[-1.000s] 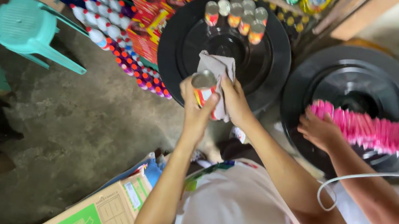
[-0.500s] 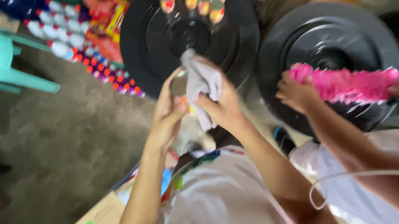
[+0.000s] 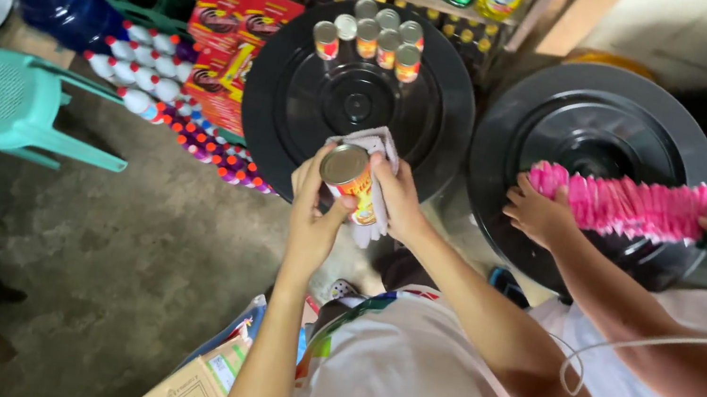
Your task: Wiping canned goods with a cloth and placing them onto grocery store shelves.
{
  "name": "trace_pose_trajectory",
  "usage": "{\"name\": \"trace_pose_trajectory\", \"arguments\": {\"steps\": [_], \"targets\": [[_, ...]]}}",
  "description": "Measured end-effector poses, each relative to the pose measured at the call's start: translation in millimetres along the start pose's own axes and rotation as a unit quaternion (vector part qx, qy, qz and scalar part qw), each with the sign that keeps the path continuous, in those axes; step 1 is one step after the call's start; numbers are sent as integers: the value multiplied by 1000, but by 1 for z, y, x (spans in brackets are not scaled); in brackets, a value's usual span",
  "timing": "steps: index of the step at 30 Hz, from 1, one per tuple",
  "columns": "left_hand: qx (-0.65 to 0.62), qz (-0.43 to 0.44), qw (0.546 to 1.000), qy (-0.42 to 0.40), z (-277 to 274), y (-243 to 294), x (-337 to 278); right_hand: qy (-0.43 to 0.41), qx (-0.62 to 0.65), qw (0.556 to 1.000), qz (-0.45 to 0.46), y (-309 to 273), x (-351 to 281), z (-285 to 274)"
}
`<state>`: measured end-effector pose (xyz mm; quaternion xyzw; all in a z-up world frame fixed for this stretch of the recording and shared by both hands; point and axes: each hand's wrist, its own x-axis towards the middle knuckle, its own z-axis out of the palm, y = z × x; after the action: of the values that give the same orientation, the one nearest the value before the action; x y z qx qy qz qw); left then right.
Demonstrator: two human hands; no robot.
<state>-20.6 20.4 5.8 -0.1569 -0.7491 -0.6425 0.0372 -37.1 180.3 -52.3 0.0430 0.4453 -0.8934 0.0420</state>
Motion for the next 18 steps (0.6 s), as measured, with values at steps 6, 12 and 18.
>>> {"name": "trace_pose_trajectory", "arguments": {"steps": [6,12,18], "targets": [[-50,5,997,65,17,-6,-4,67,-211,970,-97,-9,16,15],[-139,-38,985,90,27,-5,-7,122,-301,933,-154,-21,10,39],[-118,-41,989,85,3,7,4,20,-346,909,-232,-55,-7,49]]}}
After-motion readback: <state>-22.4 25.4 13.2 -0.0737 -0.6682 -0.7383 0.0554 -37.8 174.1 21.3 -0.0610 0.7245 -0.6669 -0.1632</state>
